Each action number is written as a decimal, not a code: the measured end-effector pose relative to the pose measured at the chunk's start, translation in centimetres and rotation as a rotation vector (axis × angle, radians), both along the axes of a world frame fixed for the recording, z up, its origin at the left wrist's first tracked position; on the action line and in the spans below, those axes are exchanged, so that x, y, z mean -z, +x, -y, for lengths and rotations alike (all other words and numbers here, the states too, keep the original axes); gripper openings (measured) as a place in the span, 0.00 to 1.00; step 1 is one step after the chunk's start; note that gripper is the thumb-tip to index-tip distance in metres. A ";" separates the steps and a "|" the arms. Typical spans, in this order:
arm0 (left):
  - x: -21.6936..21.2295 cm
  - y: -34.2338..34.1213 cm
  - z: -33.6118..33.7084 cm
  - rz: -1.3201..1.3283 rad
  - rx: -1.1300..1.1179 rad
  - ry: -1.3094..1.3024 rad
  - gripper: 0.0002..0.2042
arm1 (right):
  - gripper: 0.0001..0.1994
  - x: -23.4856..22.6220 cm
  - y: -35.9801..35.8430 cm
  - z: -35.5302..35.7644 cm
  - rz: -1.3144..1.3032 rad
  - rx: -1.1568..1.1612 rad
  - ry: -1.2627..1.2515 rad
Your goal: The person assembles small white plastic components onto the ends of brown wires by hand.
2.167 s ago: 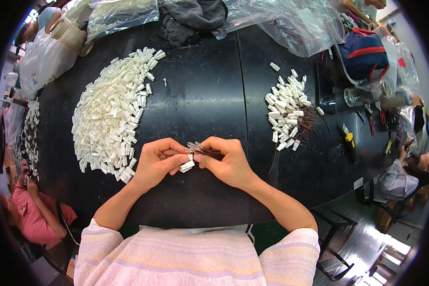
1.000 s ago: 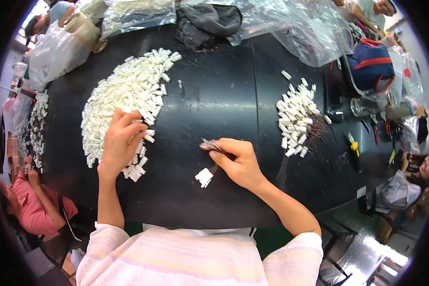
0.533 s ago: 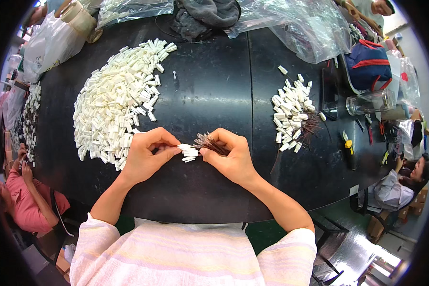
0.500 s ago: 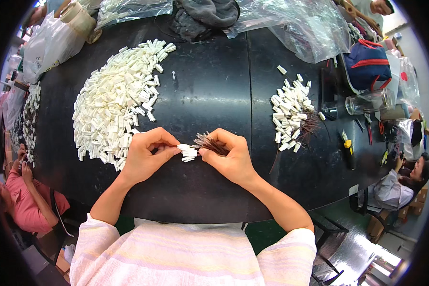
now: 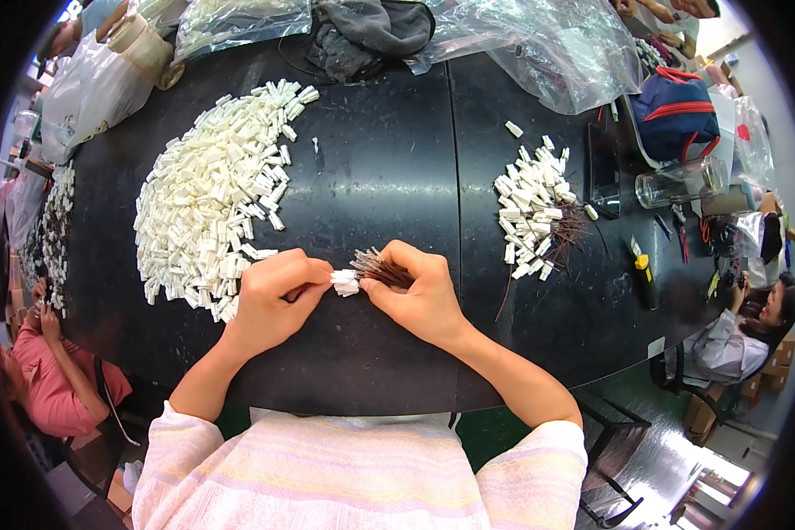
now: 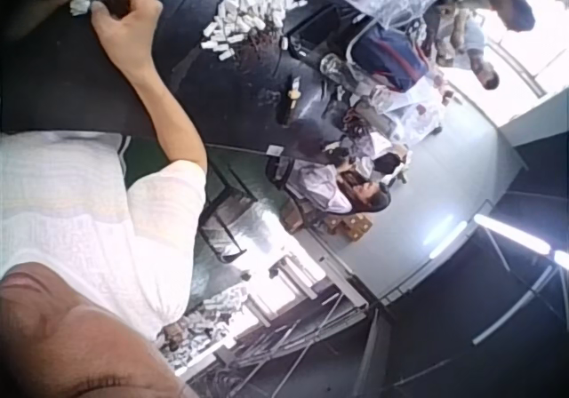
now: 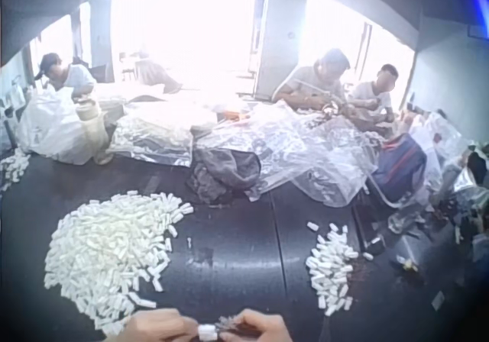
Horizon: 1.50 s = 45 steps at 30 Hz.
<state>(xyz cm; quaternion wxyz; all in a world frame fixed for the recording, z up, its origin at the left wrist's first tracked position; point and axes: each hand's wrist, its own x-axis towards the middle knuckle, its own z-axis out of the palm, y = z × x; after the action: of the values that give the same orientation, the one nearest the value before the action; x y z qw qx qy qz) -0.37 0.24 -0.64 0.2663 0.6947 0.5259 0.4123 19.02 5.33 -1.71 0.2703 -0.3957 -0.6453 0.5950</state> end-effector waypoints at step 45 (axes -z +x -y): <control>0.1 -0.4 -0.6 1.066 -0.040 -0.839 0.10 | 0.04 0.0 -0.3 0.2 -0.197 -0.057 -0.108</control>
<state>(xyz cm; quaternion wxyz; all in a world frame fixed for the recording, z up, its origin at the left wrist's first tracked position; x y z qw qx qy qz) -0.76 0.84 -0.73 0.7286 0.2245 0.4508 0.4642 18.68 5.09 -1.67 0.2937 -0.3308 -0.5937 0.6722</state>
